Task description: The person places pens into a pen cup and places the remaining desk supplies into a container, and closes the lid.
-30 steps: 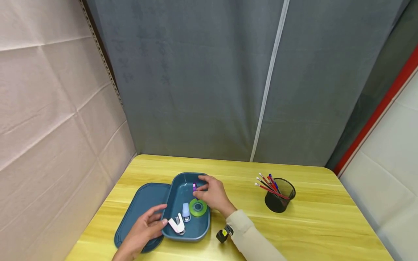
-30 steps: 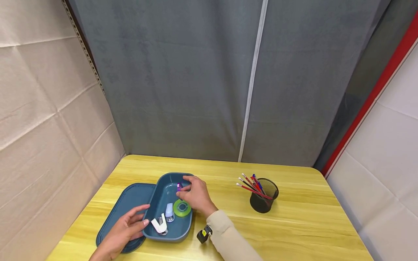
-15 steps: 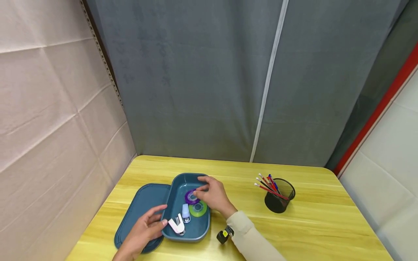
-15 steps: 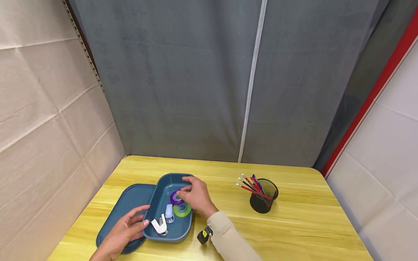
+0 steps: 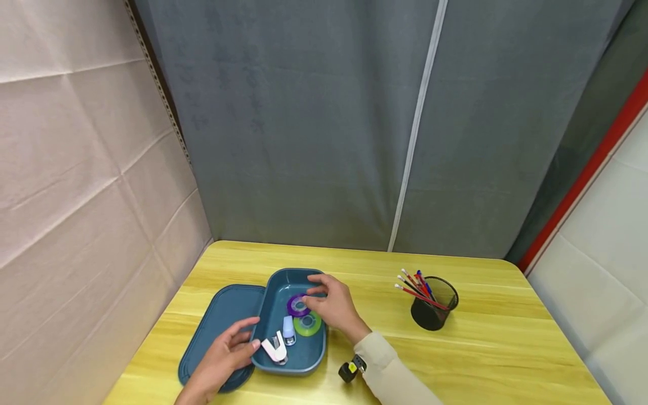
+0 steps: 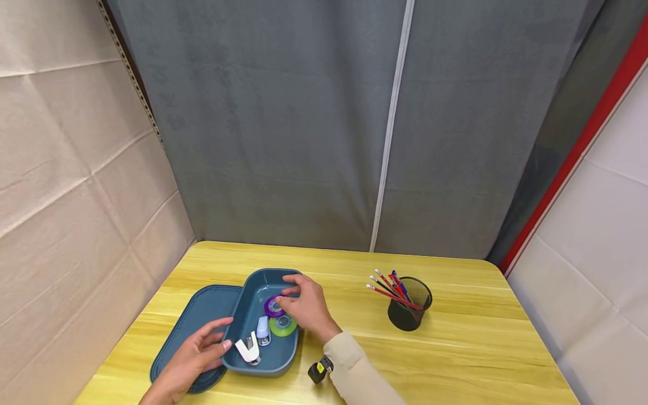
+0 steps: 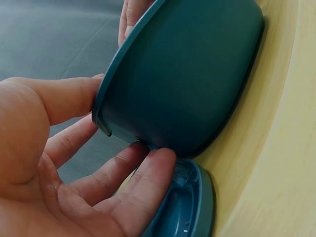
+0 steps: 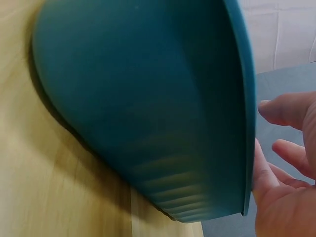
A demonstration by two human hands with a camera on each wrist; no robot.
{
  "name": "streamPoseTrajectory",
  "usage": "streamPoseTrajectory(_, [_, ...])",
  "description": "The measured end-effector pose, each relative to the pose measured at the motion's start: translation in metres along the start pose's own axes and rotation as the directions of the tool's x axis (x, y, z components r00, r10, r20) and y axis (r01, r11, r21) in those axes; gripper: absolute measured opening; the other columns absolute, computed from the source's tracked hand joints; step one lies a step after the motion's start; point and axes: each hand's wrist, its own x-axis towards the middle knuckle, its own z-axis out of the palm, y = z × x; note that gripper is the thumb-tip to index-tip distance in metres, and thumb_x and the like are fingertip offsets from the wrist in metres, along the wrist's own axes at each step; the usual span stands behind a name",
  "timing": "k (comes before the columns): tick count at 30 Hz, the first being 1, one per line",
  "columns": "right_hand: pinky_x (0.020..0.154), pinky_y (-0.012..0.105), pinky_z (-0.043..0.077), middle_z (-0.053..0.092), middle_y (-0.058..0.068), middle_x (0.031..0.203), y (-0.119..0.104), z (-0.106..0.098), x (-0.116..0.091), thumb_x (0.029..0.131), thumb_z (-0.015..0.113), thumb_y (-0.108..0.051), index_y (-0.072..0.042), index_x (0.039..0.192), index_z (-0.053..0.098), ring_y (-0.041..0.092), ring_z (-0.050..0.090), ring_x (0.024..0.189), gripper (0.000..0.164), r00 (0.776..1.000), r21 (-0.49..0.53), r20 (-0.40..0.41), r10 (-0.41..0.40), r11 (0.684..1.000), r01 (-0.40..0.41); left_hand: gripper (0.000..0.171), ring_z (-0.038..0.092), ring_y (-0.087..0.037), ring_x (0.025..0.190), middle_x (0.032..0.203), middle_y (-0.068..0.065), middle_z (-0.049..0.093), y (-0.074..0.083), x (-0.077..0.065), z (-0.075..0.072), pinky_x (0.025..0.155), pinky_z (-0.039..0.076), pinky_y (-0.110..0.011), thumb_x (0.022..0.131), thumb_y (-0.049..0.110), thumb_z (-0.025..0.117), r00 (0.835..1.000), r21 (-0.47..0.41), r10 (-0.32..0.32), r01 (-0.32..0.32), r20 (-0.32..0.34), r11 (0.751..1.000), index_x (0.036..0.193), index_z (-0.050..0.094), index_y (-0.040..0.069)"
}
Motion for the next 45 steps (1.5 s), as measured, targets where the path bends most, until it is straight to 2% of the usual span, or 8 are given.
streamPoseTrajectory(5, [0.091,0.032,0.062,0.067,0.017,0.134,0.000,-0.005,-0.007,0.093,0.082,-0.016,-0.005,0.139,0.065,0.037,0.071,0.119,0.050,1.000,0.033,0.004,-0.027,0.999,0.027,0.062,0.069,-0.032,0.122,0.144,-0.024,0.062,0.000,0.001,-0.001,0.091,0.062,-0.052,0.101,0.026,0.074,0.999,0.024,0.032,-0.031,-0.041,0.999,0.156,0.050,0.015])
streamPoseTrajectory(10, [0.092,0.032,0.062,0.066,0.014,0.134,-0.001,-0.010,-0.014,0.093,0.083,-0.014,-0.005,0.137,0.066,0.038,0.069,0.122,0.048,0.999,-0.004,-0.008,-0.045,0.999,0.045,0.062,0.069,-0.032,0.124,0.144,-0.022,0.064,0.002,0.001,-0.007,0.093,0.063,-0.046,0.099,0.023,0.076,0.994,0.029,0.063,-0.060,-0.094,0.998,0.155,0.051,0.013])
streamPoseTrajectory(13, [0.092,0.033,0.062,0.065,0.011,0.135,-0.003,-0.013,-0.019,0.093,0.084,-0.018,-0.006,0.136,0.067,0.038,0.069,0.122,0.047,0.998,-0.030,-0.009,-0.054,0.998,0.054,0.063,0.067,-0.032,0.127,0.144,-0.021,0.064,0.004,0.003,-0.013,0.097,0.061,-0.044,0.099,0.028,0.076,0.990,0.106,0.081,-0.068,-0.117,0.992,0.154,0.051,0.011])
streamPoseTrajectory(17, [0.092,0.034,0.063,0.064,0.010,0.137,-0.004,-0.017,-0.026,0.092,0.085,-0.020,-0.007,0.133,0.069,0.036,0.068,0.122,0.046,0.996,-0.043,-0.003,-0.087,0.995,0.087,0.063,0.062,-0.034,0.132,0.147,-0.019,0.062,0.008,0.004,-0.025,0.103,0.057,-0.046,0.100,0.035,0.074,0.983,0.240,0.098,-0.059,-0.154,0.969,0.154,0.051,0.012])
streamPoseTrajectory(24, [0.092,0.036,0.063,0.064,0.011,0.137,-0.002,-0.021,-0.035,0.090,0.085,-0.015,-0.002,0.131,0.070,0.033,0.067,0.122,0.046,0.991,-0.034,-0.014,-0.135,0.990,0.135,0.068,0.054,-0.041,0.139,0.154,-0.023,0.055,0.013,0.003,-0.045,0.107,0.053,-0.054,0.101,0.038,0.073,0.976,0.344,0.098,-0.025,-0.195,0.939,0.157,0.047,0.007])
streamPoseTrajectory(33, [0.093,0.033,0.062,0.058,0.016,0.145,0.006,-0.024,-0.046,0.091,0.084,-0.015,-0.004,0.135,0.068,0.033,0.064,0.127,0.049,0.996,-0.054,-0.004,-0.091,0.994,0.091,0.073,0.046,-0.047,0.144,0.158,-0.028,0.048,0.005,0.005,-0.072,0.115,0.043,-0.062,0.102,0.039,0.070,0.958,0.443,0.086,0.047,-0.274,0.895,0.159,0.042,0.004])
streamPoseTrajectory(39, [0.092,0.034,0.063,0.056,0.010,0.144,0.011,-0.020,-0.049,0.090,0.085,-0.015,-0.007,0.140,0.066,0.030,0.064,0.123,0.054,0.999,-0.084,-0.014,-0.034,0.996,0.032,0.072,0.040,-0.053,0.148,0.160,-0.034,0.043,-0.005,0.010,-0.083,0.119,0.036,-0.066,0.103,0.038,0.068,0.947,0.478,0.088,0.075,-0.310,0.875,0.158,0.041,-0.001])
streamPoseTrajectory(45, [0.091,0.034,0.063,0.055,0.011,0.145,0.018,-0.016,-0.053,0.091,0.084,-0.018,-0.006,0.148,0.058,0.029,0.066,0.119,0.064,1.000,-0.080,-0.007,0.003,0.997,-0.004,0.073,0.041,-0.055,0.146,0.160,-0.037,0.040,-0.014,0.014,-0.088,0.116,0.039,-0.067,0.103,0.037,0.068,0.946,0.476,0.074,0.090,-0.315,0.875,0.158,0.040,-0.003])
